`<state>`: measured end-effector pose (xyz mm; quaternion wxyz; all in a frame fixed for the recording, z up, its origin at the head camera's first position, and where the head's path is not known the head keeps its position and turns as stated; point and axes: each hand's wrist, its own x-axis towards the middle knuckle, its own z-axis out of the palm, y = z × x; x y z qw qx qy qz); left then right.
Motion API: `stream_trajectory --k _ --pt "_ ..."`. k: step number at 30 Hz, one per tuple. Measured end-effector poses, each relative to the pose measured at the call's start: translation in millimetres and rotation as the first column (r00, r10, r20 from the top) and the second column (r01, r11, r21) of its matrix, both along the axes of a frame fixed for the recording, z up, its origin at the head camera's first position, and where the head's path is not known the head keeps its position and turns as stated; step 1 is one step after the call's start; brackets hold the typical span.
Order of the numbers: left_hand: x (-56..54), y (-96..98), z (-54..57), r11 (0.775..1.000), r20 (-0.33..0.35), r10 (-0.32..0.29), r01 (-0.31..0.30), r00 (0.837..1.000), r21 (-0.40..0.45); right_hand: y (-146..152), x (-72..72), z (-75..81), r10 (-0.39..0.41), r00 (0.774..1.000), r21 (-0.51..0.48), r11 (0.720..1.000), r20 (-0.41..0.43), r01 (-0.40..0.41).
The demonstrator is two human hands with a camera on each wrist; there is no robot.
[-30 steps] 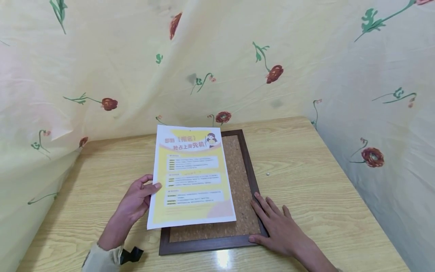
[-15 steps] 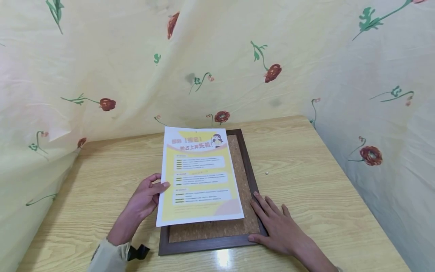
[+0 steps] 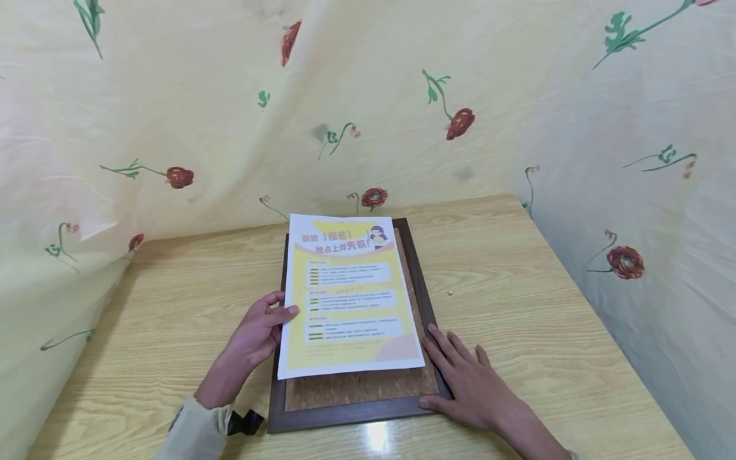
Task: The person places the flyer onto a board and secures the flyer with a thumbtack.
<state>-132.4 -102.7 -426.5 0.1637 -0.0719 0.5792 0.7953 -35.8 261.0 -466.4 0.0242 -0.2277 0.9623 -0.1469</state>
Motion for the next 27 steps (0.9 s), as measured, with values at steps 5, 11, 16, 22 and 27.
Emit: stream_trajectory --k 5,11,16,22,27 --pt "-2.6 3.3 -4.8 1.000 0.001 -0.008 0.008 1.000 0.002 -1 0.0 -2.1 -0.006 1.000 0.002 1.000 0.006 0.006" --pt "-4.9 6.9 -10.0 1.000 0.019 -0.004 0.004 1.000 -0.004 -1 0.2 -3.4 -0.008 1.000 0.004 1.000 0.008 0.008" --pt "-7.3 8.4 -13.8 1.000 0.025 -0.004 0.005 1.000 -0.012 -1 0.3 -3.0 -0.014 1.000 0.014 1.000 0.008 0.014" --pt "-9.4 7.6 -16.7 1.000 0.031 -0.007 0.008 0.999 -0.014 -2 -0.6 -0.7 -0.020 1.000 0.009 1.000 0.021 0.020" --pt "-9.9 7.0 -20.0 0.999 0.036 -0.017 0.018 0.999 -0.031 -2 -0.1 1.4 -0.003 1.000 0.001 1.000 -0.002 0.003"
